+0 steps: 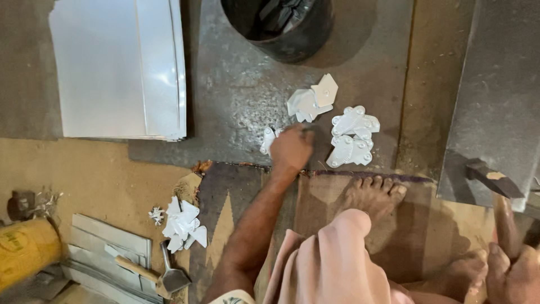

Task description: The person sits on the floor and flattens small white plastic pieces one at a time on a steel beam, striking them with a hammer and a wooden mallet and setting the flattened pieces aside in piles.

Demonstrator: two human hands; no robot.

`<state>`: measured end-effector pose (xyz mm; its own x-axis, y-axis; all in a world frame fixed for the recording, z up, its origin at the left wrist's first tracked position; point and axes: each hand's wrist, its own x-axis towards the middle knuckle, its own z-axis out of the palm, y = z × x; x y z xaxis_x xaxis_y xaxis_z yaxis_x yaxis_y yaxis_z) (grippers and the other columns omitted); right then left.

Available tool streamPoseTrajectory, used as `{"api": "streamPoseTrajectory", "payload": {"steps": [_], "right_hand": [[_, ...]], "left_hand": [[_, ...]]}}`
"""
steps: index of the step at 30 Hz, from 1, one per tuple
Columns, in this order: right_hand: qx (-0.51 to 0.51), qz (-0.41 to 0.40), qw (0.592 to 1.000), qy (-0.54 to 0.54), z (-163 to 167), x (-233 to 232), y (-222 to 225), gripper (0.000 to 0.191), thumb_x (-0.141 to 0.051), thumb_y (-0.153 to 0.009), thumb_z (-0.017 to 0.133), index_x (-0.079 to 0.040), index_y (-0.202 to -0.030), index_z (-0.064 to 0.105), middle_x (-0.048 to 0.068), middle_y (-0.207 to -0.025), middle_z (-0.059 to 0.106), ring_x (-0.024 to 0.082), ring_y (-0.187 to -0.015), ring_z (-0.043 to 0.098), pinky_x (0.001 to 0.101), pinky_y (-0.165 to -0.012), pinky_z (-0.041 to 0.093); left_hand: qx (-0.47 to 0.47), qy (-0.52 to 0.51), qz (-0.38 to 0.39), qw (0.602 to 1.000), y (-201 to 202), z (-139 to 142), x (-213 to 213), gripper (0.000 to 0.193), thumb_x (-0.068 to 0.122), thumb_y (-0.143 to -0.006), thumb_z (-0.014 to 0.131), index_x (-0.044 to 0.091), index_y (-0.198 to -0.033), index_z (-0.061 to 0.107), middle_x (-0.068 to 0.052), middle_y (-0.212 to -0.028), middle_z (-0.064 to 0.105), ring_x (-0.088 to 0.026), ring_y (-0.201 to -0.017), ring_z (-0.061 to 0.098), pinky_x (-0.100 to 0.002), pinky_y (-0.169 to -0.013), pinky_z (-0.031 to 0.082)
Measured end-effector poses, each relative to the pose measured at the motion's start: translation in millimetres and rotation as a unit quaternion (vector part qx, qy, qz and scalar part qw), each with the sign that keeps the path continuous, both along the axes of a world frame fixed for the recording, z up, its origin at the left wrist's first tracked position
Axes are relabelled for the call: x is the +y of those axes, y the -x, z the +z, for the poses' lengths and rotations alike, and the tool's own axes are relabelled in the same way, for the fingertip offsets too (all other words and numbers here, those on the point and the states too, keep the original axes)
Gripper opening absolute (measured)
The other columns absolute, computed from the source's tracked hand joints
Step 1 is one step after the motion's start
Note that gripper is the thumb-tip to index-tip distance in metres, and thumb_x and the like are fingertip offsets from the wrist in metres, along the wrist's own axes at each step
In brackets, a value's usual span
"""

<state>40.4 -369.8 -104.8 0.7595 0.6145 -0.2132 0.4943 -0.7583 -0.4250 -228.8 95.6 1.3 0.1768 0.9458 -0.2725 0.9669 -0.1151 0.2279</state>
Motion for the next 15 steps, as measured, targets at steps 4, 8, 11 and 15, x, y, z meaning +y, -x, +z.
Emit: {"api": "streamPoseTrajectory", "payload": {"steps": [4,8,11,15], "right_hand": [[-0.010,-0.010,1.000,0.023,-17.1,-5.7,0.0,0.037,-0.023,-0.112,0.075,0.008,-0.098,0.058,0.021,-0.076,0.063,0.030,-0.065,0.066,0.0374,-0.064,0.053],[-0.036,0.018,0.999,-0.004,-22.1,-6.4,-1.0,0.033,-0.021,-0.109,0.072,0.007,-0.103,0.057,0.018,-0.083,0.066,0.026,-0.070,0.067,0.0327,-0.066,0.054],[-0.016,0.022,0.999,-0.032,-21.3,-5.5,0.6,0.029,-0.021,-0.109,0.065,0.007,-0.111,0.057,0.015,-0.088,0.068,0.021,-0.070,0.068,0.0291,-0.069,0.055],[-0.033,0.006,0.998,0.054,-14.1,2.6,2.5,0.035,-0.022,-0.110,0.075,0.006,-0.097,0.059,0.017,-0.075,0.066,0.024,-0.062,0.068,0.0330,-0.061,0.055]], "left_hand": [[-0.037,-0.111,0.061,0.991,66.4,-3.9,22.2,0.047,0.033,-0.083,0.077,0.005,-0.120,0.069,-0.022,-0.115,0.070,-0.041,-0.104,0.068,-0.052,-0.087,0.054],[-0.035,-0.042,0.079,0.995,94.1,-18.2,32.1,0.046,0.034,-0.076,0.087,0.007,-0.110,0.073,-0.021,-0.113,0.067,-0.042,-0.102,0.065,-0.052,-0.084,0.053],[-0.065,-0.012,0.096,0.993,93.9,-23.6,32.5,0.042,0.034,-0.075,0.086,0.007,-0.105,0.072,-0.016,-0.106,0.072,-0.037,-0.100,0.070,-0.049,-0.084,0.055],[-0.059,-0.067,0.061,0.994,90.5,-21.7,29.3,0.040,0.029,-0.074,0.087,0.006,-0.101,0.069,-0.016,-0.105,0.071,-0.038,-0.098,0.068,-0.050,-0.081,0.054]]}}
